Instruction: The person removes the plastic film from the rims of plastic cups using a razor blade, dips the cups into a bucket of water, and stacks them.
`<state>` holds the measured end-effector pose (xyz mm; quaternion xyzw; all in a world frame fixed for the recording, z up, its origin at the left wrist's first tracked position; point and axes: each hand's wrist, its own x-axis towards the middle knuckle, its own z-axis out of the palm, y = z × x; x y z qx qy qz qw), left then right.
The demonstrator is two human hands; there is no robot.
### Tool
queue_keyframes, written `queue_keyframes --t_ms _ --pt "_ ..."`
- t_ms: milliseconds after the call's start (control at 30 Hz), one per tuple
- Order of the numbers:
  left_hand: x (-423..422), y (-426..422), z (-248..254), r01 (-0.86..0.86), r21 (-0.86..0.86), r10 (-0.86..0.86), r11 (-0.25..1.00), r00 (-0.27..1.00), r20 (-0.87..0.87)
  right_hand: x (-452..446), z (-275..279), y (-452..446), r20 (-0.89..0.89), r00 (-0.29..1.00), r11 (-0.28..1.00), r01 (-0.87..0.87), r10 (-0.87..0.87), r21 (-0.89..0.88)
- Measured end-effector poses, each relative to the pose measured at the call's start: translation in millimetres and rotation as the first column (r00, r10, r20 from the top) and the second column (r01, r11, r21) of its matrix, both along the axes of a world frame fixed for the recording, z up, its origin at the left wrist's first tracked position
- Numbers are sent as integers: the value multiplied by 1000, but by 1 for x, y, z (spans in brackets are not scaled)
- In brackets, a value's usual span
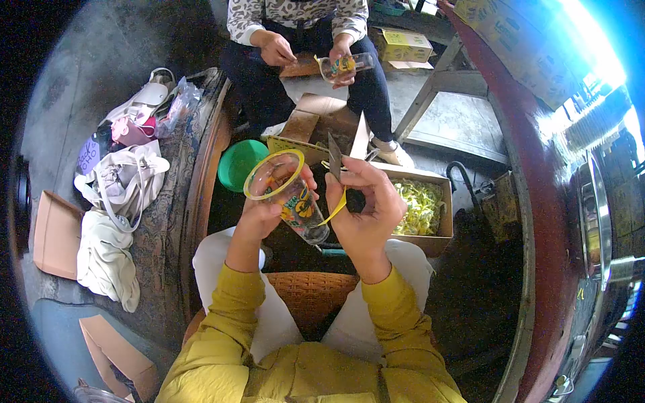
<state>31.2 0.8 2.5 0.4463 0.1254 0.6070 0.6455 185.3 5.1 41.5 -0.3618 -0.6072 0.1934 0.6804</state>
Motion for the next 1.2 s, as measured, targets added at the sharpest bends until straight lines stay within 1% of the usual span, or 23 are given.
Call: queue_keyframes --t_ms 133,200,267,333,367,400,467,500,567,600,633,667,733,800,833,933,967,1000,1067,1100,1133,1167,1200 --pt "-3 1 -5 -54 -27 51 998 995 -90 15 4 10 4 998 997 67 -67 32" --pt "-5 3 -7 -84 -17 81 996 990 -112 37 7 23 83 987 990 136 -138 35" --pt "-9 5 -12 -108 -66 95 992 980 -177 70 -8 47 58 989 990 135 -133 -35" --pt "-7 4 -11 -141 -111 123 984 980 -156 105 -37 69 75 984 980 168 -161 -109" --pt "-6 5 -13 -148 -119 129 982 979 -157 128 -58 81 170 963 969 227 -209 -93" --pt "-5 7 -15 -156 -127 135 980 978 -159 144 -79 88 199 950 940 278 -240 -197" --pt "-2 11 -20 -177 -143 152 974 973 -173 181 -131 105 320 901 917 359 -293 -172" --pt "0 13 -22 -192 -149 163 970 969 -187 197 -169 119 308 902 939 337 -303 -64" --pt "3 18 -28 -211 -137 178 968 959 -220 221 -224 127 498 808 931 365 -315 -4" --pt "4 21 -31 -217 -159 174 963 953 -247 236 -252 125 679 711 862 449 -185 -236" --pt "6 21 -33 -222 -184 167 958 947 -274 249 -283 118 877 479 768 550 34 -330" --pt "9 22 -34 -226 -205 157 952 940 -303 261 -313 111 936 181 710 611 303 -349" --pt "13 26 -35 -214 -172 140 962 922 -362 263 -323 104 893 396 659 616 213 -430" --pt "13 26 -40 -188 -208 89 960 908 -409 274 -335 105 889 443 718 583 112 -381" --pt "15 26 -44 -177 -232 83 956 927 -366 278 -343 102 879 472 742 567 62 -357" --pt "18 26 -48 -178 -197 87 964 913 -399 284 -348 115 892 452 723 613 12 -320" --pt "18 26 -48 -176 -197 83 964 910 -406 285 -340 118 804 589 657 576 79 -487" --pt "18 26 -49 -175 -194 82 965 907 -412 289 -337 123 722 685 622 525 97 -582" --pt "17 26 -50 -184 -180 92 966 900 -425 275 -287 122 473 870 402 388 135 -829" --pt "16 25 -51 -192 -172 101 966 896 -432 280 -295 123 251 964 388 199 88 -900" --pt "16 25 -52 -201 -164 111 966 892 -438 291 -314 125 14 999 383 -1 37 -924" --pt "17 24 -51 -198 -173 106 965 896 -431 298 -327 125 -224 975 389 -201 -14 -899" --pt "19 23 -50 -194 -180 102 964 900 -425 293 -324 121 555 827 499 447 86 -743"
